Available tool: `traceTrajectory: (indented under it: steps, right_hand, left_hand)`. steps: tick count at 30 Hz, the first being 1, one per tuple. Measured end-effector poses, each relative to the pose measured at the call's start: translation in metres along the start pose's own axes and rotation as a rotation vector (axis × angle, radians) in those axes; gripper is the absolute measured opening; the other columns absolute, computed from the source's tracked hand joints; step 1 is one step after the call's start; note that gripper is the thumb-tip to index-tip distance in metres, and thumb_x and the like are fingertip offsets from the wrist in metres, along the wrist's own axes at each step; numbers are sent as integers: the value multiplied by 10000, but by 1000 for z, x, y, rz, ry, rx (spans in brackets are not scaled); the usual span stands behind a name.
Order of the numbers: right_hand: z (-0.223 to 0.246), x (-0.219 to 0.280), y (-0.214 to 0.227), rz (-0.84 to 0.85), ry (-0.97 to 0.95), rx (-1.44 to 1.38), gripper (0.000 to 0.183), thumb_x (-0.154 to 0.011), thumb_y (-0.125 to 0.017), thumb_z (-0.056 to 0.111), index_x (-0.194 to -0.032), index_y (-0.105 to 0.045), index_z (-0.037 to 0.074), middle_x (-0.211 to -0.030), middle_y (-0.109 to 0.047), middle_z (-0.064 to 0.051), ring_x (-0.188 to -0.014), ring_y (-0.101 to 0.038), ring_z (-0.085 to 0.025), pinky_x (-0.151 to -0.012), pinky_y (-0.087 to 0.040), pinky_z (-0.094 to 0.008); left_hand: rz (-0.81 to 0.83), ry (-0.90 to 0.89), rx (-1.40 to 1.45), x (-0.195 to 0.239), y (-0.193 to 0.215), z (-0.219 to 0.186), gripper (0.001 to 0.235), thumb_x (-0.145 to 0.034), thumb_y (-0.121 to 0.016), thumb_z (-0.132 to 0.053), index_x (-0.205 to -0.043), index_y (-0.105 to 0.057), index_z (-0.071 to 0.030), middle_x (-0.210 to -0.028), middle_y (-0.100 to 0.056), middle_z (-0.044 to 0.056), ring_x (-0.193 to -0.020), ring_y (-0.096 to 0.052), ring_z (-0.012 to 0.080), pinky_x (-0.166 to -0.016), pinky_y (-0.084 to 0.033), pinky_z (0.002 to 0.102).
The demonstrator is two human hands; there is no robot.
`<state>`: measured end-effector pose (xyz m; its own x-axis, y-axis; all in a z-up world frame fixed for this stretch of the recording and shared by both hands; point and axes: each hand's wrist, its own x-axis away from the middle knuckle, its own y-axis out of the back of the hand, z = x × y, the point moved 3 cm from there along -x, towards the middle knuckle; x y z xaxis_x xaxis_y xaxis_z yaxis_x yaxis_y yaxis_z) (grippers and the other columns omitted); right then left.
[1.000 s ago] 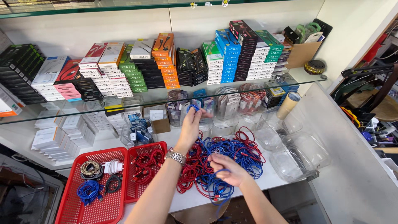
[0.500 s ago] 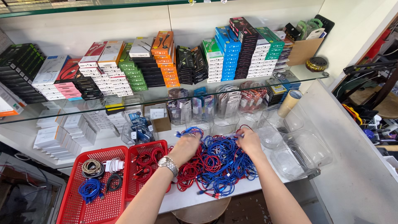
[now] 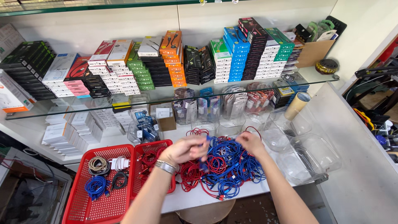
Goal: The person sorts tangled red and blue cables on a counter, coils them by hand, and places them into red plastic baskets. The person handles the cables one at a time, separating colors and organizing them into neat bundles.
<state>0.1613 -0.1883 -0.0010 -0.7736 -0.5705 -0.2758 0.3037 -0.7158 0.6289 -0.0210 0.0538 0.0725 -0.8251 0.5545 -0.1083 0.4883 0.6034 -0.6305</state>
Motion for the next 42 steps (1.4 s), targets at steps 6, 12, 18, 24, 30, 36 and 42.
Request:
traceTrajectory:
  steps: [6,12,18,24,30,36,42]
  right_hand:
    - [55,57,-53,678,-407,-391,381,-972,-614,395,-914,-811,75,-665,-627,42,-636,-545,-55,-586,-417,-236]
    - [84,42,-23,568,-314,-598,376,-1042,-603,345,-975,-774,17,-687,-527,51,-638,-462,-60,-579,-352,-240]
    - [69,2,28,289,-183,-458,239,-962,-659,245,-1066,-746,48,-960,-743,33,-888,-640,-29,-793,-493,-198]
    - [72,22,0,270,-388,-682,272,-979,-648,257,-1118,-755,50,-738,-534,76,-610,-420,-24,-527,-311,-211]
    - [104,58,-66,548,-440,-997,279,-1037,-602,237,-1186,-684,17,-647,-415,71,-538,-340,-32,-485,-256,-213]
    - [74,37,-45,576,-431,-595,219,-944,-719,228,-1062,-755,48,-667,-529,60,-557,-389,-36,-485,-257,-227]
    - [49,26,-24,609,-388,-167,253,-926,-750,318,-981,-801,77,-664,-587,19,-564,-451,-69,-494,-343,-250]
  left_hand:
    - [-550,-609,111,-59,-26,-39,173,-1052,-444,-179,-998,-550,-54,-780,-621,12,-794,-654,184,-1021,-517,439]
    - [-841,139,-1478,-42,-9,-29,288,-1091,-448,-306,-1106,-577,-49,-894,-708,201,-874,-706,319,-888,-531,454]
    - [-241,411,-578,-11,-9,-2,385,-1117,-463,-354,-942,-623,-51,-619,-528,1,-650,-657,182,-1064,-520,426]
    - [-147,-312,17,-9,-30,-33,224,-1146,-508,-218,-1017,-587,-53,-757,-520,-11,-778,-602,147,-1085,-491,481]
    - [-816,-515,-866,-39,-23,-56,198,-1028,-491,-190,-1078,-546,-7,-997,-746,133,-1063,-711,323,-980,-520,435]
    - [-546,59,-2014,-5,10,4,347,-888,-633,-202,-1055,-547,90,-867,-688,275,-909,-682,410,-861,-529,477]
    - [-552,213,-2217,23,79,46,241,-910,-557,-45,-1136,-576,37,-896,-724,210,-891,-710,353,-876,-549,461]
